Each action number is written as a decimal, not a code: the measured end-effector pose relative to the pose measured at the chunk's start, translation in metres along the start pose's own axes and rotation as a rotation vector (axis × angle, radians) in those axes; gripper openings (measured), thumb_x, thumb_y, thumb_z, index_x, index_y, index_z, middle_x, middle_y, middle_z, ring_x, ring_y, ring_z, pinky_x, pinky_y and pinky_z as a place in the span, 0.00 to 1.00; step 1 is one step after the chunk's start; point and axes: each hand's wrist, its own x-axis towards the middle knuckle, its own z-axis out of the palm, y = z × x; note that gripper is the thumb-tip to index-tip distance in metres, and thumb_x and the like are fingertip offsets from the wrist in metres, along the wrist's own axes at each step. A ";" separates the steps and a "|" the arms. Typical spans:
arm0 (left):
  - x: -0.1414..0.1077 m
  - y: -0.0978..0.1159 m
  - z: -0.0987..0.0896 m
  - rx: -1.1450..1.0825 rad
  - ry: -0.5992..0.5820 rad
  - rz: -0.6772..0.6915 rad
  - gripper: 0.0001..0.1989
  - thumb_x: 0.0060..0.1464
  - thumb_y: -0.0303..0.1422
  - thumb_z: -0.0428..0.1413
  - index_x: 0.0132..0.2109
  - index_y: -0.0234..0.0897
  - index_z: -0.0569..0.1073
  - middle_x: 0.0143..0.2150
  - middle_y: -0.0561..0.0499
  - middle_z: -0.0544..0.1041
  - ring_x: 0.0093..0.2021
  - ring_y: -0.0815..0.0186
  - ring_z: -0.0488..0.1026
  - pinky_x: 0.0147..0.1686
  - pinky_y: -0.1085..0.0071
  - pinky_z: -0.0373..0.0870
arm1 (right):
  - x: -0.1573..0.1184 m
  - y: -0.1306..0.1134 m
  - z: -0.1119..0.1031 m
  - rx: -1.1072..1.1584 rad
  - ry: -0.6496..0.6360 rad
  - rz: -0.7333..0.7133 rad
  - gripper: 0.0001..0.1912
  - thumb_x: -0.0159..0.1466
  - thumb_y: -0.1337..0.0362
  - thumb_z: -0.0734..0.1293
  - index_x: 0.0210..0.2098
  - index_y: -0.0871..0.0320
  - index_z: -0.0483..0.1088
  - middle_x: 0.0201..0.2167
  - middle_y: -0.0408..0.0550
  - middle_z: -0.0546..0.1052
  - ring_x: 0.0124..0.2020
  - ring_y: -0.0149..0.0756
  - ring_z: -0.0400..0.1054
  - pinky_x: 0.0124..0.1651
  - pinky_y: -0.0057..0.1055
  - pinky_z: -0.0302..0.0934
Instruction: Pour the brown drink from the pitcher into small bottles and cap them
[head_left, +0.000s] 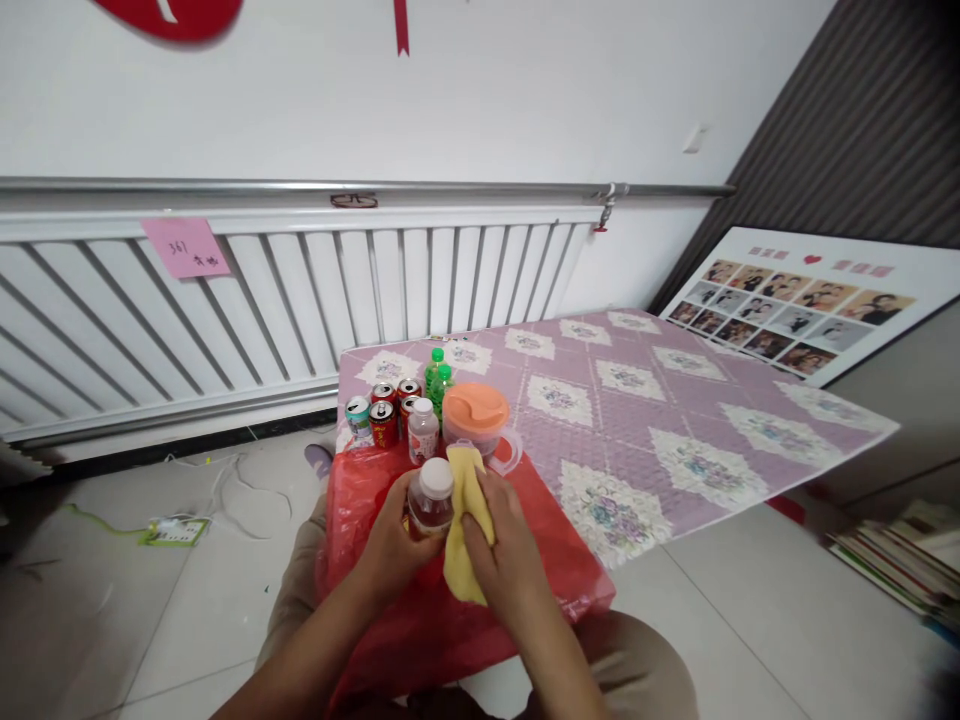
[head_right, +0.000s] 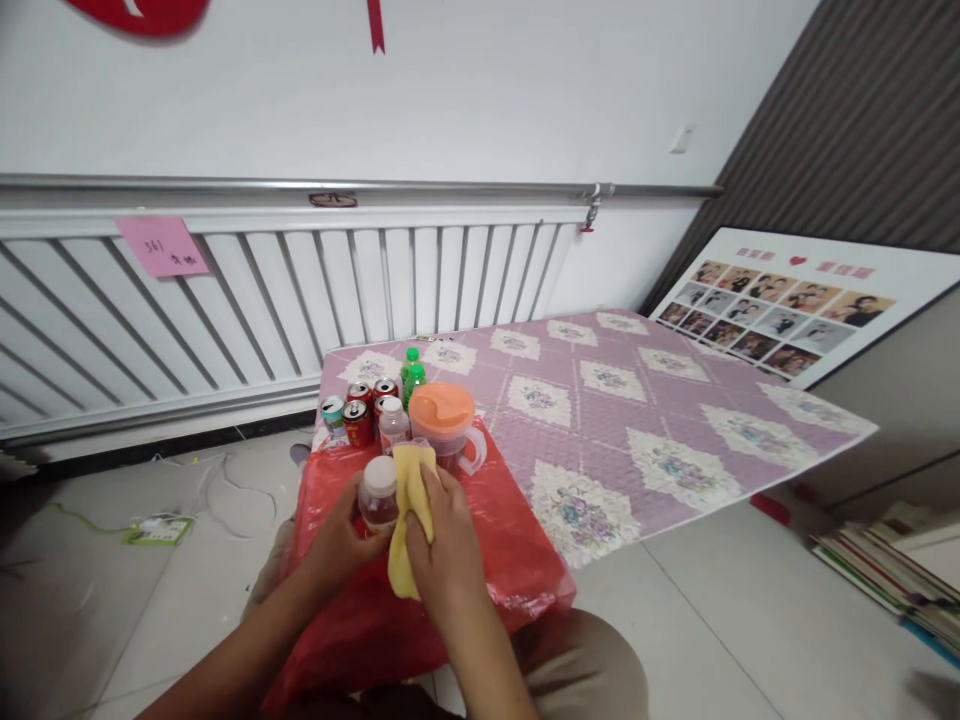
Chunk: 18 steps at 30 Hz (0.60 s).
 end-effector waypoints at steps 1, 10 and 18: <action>0.001 -0.002 0.000 0.020 0.032 0.013 0.35 0.41 0.34 0.66 0.57 0.37 0.65 0.55 0.42 0.74 0.53 0.54 0.74 0.55 0.58 0.71 | -0.005 0.000 0.007 -0.037 0.014 -0.023 0.28 0.65 0.64 0.60 0.65 0.53 0.61 0.64 0.57 0.63 0.65 0.49 0.58 0.65 0.50 0.56; 0.012 -0.005 -0.004 -0.027 0.119 -0.069 0.33 0.40 0.31 0.64 0.55 0.39 0.63 0.51 0.46 0.75 0.47 0.59 0.76 0.49 0.61 0.73 | -0.036 0.017 0.039 -0.056 0.026 -0.043 0.26 0.67 0.65 0.60 0.64 0.52 0.60 0.65 0.57 0.61 0.66 0.49 0.57 0.63 0.48 0.60; 0.015 -0.053 0.011 0.021 0.178 -0.131 0.35 0.41 0.34 0.66 0.55 0.36 0.61 0.51 0.41 0.75 0.49 0.56 0.76 0.52 0.58 0.71 | -0.022 0.050 0.053 0.092 0.012 0.139 0.26 0.65 0.63 0.60 0.62 0.57 0.62 0.61 0.58 0.68 0.62 0.46 0.62 0.65 0.47 0.57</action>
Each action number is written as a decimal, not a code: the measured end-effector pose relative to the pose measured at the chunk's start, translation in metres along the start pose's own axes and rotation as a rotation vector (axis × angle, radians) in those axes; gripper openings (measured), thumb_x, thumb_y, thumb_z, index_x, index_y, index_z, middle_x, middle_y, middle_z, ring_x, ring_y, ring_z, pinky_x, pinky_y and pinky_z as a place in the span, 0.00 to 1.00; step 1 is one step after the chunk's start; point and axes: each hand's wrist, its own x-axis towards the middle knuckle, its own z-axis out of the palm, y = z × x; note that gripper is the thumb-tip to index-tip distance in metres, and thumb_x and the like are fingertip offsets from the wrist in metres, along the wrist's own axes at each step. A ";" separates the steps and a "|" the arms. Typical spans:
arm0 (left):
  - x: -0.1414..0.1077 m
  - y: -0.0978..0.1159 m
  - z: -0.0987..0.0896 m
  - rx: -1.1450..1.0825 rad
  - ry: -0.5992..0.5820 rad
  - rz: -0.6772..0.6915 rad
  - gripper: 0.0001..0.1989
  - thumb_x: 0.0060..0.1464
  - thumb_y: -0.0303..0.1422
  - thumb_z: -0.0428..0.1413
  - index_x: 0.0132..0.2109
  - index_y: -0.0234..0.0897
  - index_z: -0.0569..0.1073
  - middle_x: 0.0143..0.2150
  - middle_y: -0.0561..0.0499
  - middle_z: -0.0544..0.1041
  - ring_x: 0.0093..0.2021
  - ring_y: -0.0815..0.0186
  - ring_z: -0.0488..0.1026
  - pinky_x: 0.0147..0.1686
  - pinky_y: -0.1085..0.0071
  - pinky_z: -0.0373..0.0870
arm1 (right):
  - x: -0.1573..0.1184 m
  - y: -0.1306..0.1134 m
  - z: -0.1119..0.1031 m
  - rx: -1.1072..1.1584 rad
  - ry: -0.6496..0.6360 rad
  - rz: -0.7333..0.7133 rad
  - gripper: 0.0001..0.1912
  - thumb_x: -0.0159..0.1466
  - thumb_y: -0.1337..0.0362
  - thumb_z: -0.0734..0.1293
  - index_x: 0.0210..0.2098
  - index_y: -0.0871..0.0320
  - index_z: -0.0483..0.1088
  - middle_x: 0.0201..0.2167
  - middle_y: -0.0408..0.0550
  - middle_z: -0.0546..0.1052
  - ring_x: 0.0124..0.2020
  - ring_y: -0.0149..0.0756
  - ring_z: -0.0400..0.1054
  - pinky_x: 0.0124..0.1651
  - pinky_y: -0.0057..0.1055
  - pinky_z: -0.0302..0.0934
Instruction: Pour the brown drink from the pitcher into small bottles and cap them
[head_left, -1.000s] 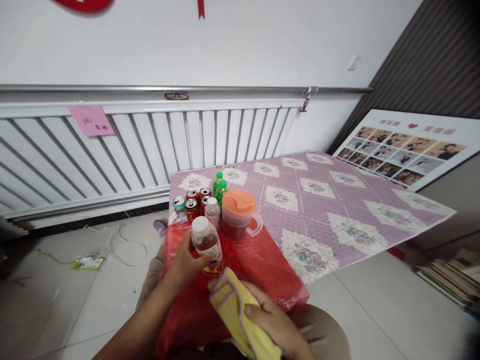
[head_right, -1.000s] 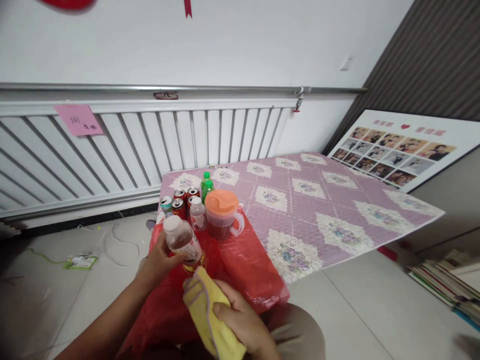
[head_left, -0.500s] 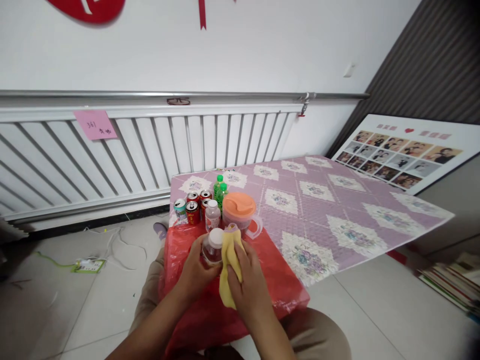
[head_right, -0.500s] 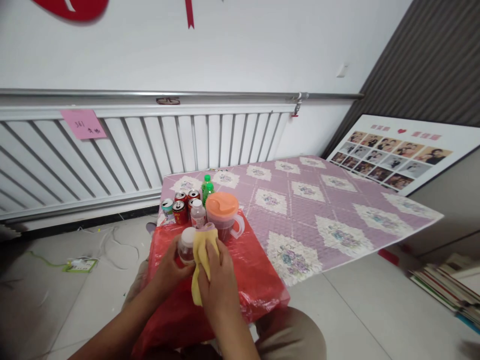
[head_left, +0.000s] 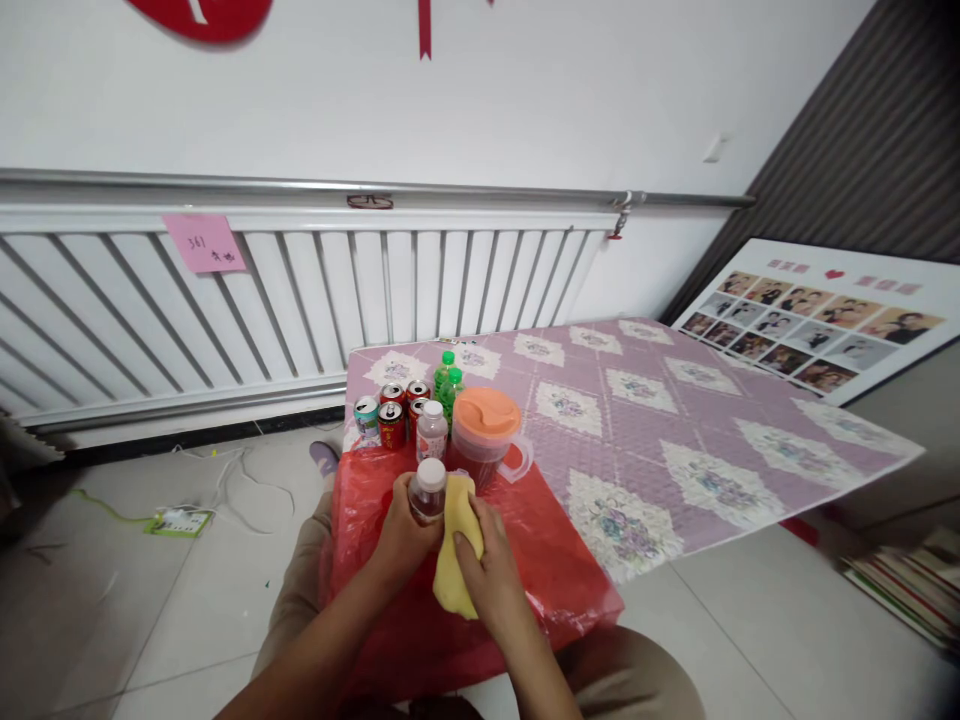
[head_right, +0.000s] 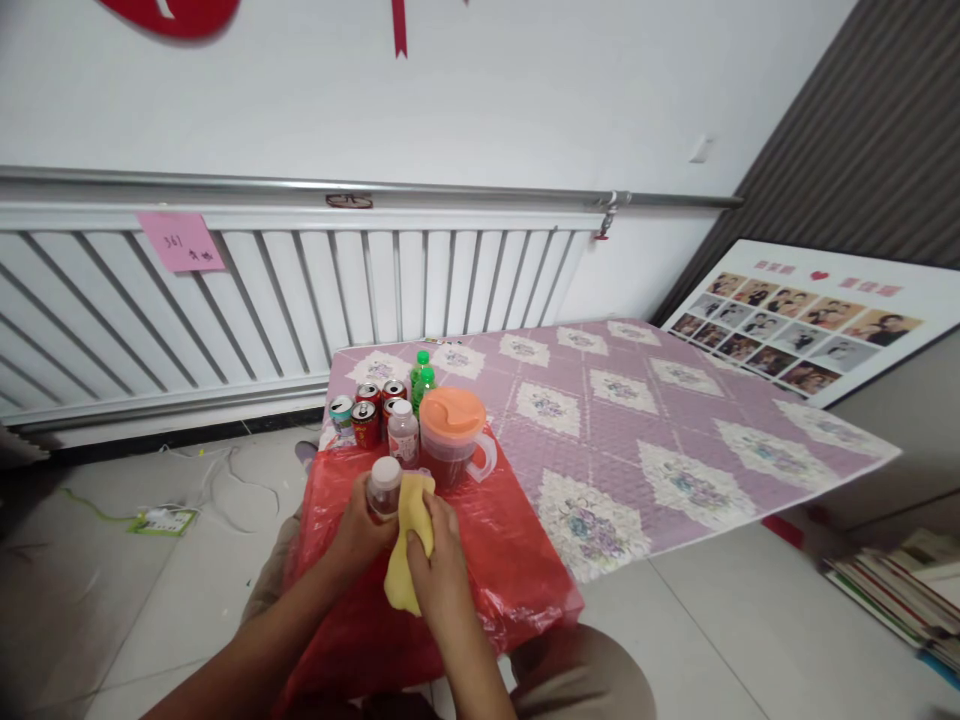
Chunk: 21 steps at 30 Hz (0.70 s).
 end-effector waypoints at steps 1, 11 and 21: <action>0.000 -0.007 0.003 0.000 0.006 -0.012 0.35 0.41 0.34 0.66 0.56 0.35 0.61 0.52 0.41 0.74 0.50 0.56 0.75 0.52 0.57 0.71 | 0.000 0.003 0.002 0.002 -0.002 0.032 0.26 0.65 0.62 0.60 0.62 0.58 0.63 0.61 0.59 0.68 0.62 0.46 0.62 0.65 0.47 0.57; -0.013 -0.034 0.012 -0.164 -0.089 -0.037 0.46 0.44 0.33 0.67 0.67 0.39 0.53 0.66 0.36 0.65 0.63 0.52 0.68 0.58 0.57 0.70 | 0.004 0.018 0.003 -0.017 -0.032 0.111 0.27 0.62 0.62 0.62 0.61 0.58 0.64 0.60 0.57 0.70 0.62 0.45 0.64 0.65 0.46 0.58; 0.011 -0.006 -0.027 -0.079 -0.341 -0.034 0.47 0.38 0.34 0.70 0.65 0.39 0.61 0.65 0.37 0.66 0.66 0.48 0.64 0.63 0.54 0.65 | 0.000 0.013 0.002 -0.147 -0.044 0.025 0.29 0.64 0.63 0.60 0.64 0.58 0.62 0.63 0.59 0.65 0.65 0.48 0.60 0.65 0.49 0.57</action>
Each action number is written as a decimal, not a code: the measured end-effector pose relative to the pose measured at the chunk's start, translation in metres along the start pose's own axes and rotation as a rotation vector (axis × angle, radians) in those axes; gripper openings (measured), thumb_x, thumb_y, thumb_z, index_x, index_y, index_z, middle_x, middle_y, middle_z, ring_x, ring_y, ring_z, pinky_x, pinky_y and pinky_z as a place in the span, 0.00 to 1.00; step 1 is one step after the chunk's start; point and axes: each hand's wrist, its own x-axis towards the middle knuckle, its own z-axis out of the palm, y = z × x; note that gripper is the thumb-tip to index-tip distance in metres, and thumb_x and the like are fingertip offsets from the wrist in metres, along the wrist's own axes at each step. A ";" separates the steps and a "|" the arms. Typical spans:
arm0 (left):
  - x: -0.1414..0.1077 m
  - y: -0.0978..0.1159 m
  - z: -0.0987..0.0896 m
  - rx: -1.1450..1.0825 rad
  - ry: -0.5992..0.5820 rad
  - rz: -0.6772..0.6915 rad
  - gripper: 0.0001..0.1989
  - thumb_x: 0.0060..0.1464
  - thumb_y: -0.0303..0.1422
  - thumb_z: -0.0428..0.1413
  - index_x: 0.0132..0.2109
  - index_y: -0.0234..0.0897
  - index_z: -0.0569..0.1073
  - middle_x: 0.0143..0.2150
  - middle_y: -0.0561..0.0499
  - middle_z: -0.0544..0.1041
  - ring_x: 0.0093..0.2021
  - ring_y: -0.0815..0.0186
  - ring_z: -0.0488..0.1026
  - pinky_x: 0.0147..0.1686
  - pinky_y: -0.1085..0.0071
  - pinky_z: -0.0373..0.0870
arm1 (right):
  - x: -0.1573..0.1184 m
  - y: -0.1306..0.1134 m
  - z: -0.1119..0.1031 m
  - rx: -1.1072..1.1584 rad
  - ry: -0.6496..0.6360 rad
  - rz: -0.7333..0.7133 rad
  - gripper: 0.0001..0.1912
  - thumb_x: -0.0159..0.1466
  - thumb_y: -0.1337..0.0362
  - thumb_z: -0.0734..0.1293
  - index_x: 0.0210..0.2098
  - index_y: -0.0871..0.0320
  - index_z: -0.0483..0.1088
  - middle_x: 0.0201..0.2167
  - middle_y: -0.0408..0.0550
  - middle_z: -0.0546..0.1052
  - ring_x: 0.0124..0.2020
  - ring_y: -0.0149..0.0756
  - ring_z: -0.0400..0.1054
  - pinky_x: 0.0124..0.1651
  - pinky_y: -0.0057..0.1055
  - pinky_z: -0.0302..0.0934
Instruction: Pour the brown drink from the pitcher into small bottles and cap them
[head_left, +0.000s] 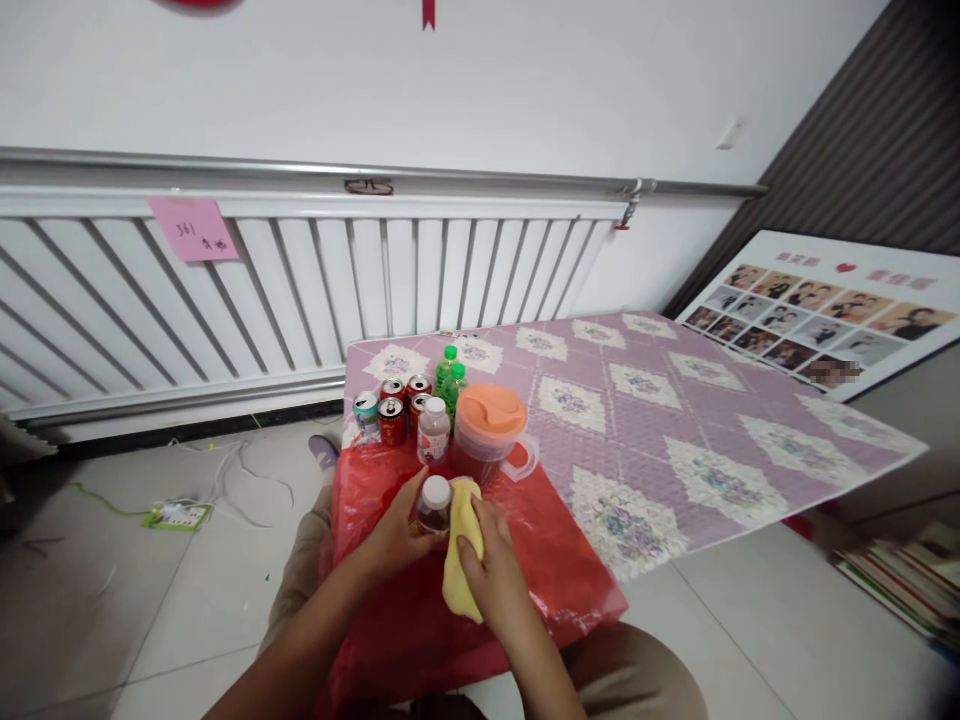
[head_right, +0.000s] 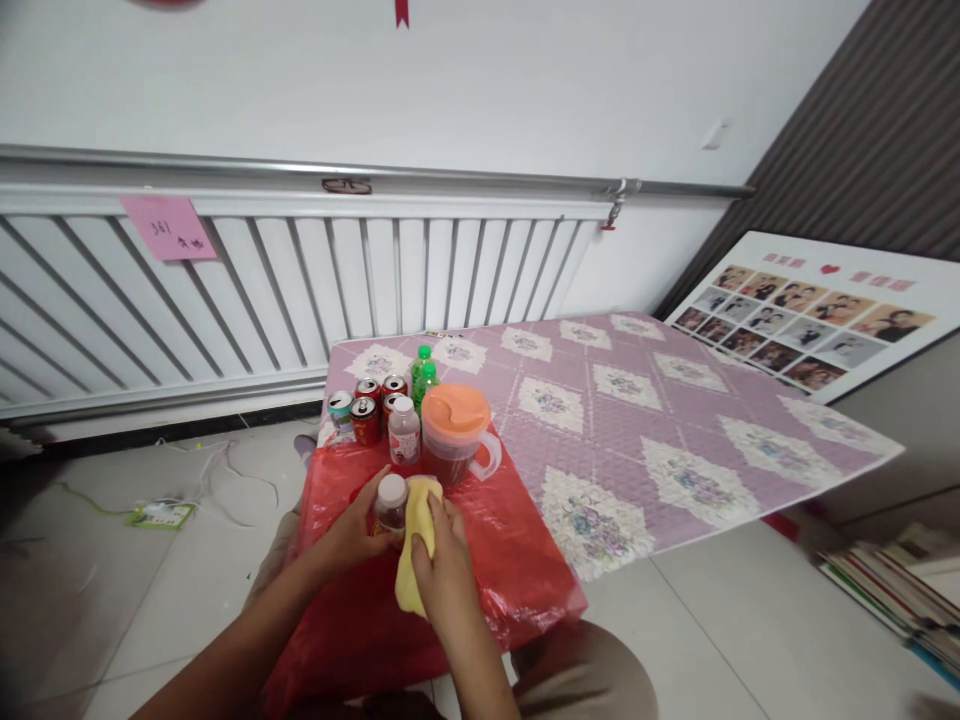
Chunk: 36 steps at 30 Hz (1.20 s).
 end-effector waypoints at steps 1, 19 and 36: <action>0.002 0.001 -0.001 -0.012 -0.036 -0.007 0.46 0.39 0.35 0.70 0.65 0.39 0.62 0.64 0.38 0.68 0.64 0.49 0.66 0.62 0.54 0.66 | -0.003 -0.002 0.001 -0.031 -0.001 -0.011 0.29 0.64 0.64 0.60 0.65 0.58 0.62 0.64 0.60 0.64 0.65 0.49 0.59 0.65 0.50 0.57; 0.000 -0.007 0.000 0.106 0.043 0.118 0.36 0.42 0.31 0.65 0.60 0.36 0.64 0.61 0.37 0.70 0.60 0.51 0.69 0.61 0.54 0.65 | -0.013 -0.015 -0.002 -0.208 -0.049 -0.090 0.29 0.63 0.69 0.61 0.64 0.55 0.64 0.65 0.60 0.62 0.66 0.55 0.58 0.63 0.52 0.60; 0.008 -0.004 -0.009 0.180 -0.099 0.101 0.47 0.39 0.35 0.66 0.66 0.38 0.56 0.65 0.40 0.65 0.64 0.49 0.65 0.63 0.54 0.64 | -0.008 -0.026 -0.010 -0.266 -0.113 -0.033 0.32 0.61 0.72 0.61 0.65 0.60 0.62 0.66 0.61 0.63 0.67 0.48 0.57 0.66 0.45 0.55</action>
